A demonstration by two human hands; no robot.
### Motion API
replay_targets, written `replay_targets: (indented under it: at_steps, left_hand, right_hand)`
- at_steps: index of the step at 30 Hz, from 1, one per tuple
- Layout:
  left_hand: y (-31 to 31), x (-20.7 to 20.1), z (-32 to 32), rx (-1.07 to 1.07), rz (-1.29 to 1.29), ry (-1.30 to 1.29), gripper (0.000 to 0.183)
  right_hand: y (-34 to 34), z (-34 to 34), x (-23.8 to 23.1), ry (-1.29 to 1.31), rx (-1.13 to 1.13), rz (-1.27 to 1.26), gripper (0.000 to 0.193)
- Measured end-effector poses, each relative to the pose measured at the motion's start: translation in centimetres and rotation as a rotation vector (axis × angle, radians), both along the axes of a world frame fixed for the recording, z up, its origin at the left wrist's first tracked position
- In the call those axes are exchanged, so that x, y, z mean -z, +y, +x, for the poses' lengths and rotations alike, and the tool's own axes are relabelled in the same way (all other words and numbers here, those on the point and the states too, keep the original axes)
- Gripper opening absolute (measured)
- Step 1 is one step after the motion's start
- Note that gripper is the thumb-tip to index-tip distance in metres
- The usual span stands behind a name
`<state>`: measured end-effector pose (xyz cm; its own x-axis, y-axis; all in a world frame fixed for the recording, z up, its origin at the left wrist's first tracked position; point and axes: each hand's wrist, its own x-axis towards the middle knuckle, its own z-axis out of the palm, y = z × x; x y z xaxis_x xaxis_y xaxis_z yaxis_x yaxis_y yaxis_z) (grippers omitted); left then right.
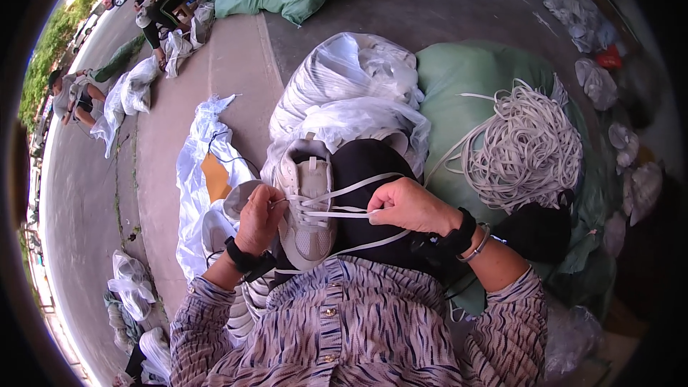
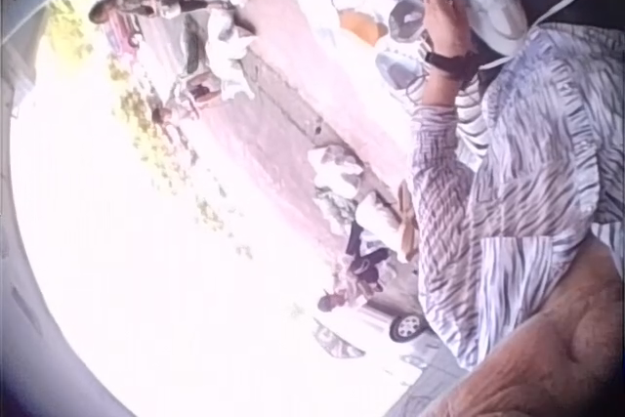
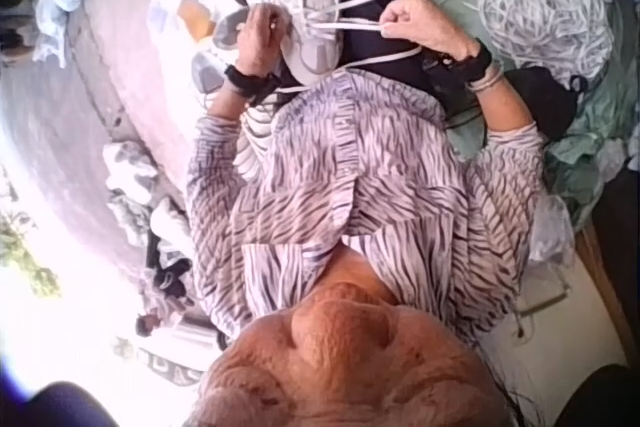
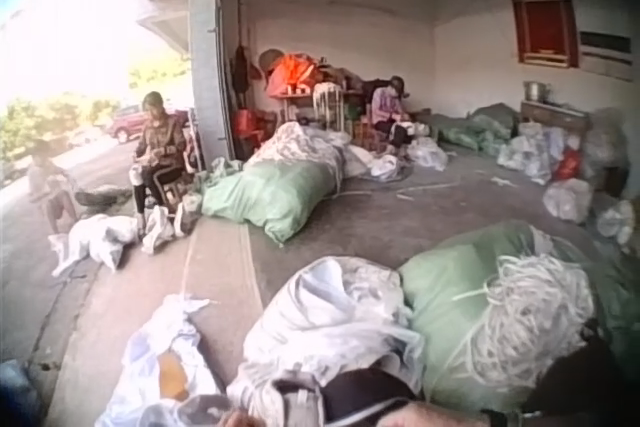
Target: Lacing a pair of white sneakers while sitting among storage bags.
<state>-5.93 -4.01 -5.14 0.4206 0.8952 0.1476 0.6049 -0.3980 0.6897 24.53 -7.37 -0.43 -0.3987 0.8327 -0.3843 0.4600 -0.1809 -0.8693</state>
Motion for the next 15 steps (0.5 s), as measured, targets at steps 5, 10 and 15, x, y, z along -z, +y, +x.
replay_targets:
  at_steps: [5,10,15]
  left_hand:
    - [0.2,0.1,0.0,-0.086,-0.039,-0.131,0.016]
    - [0.1,-1.8,0.8,0.014,-0.147,0.013,0.02]
    - [0.0,-0.7,1.0,-0.003,-0.158,-0.14,0.02]
  right_hand:
    - [-0.5,-0.6,0.1,-0.051,-0.057,0.019,0.016]
    - [-0.2,-1.2,-1.2,-0.179,-0.184,-0.112,0.02]
    - [-0.7,-0.6,-0.6,-0.129,-0.14,-0.075,0.02]
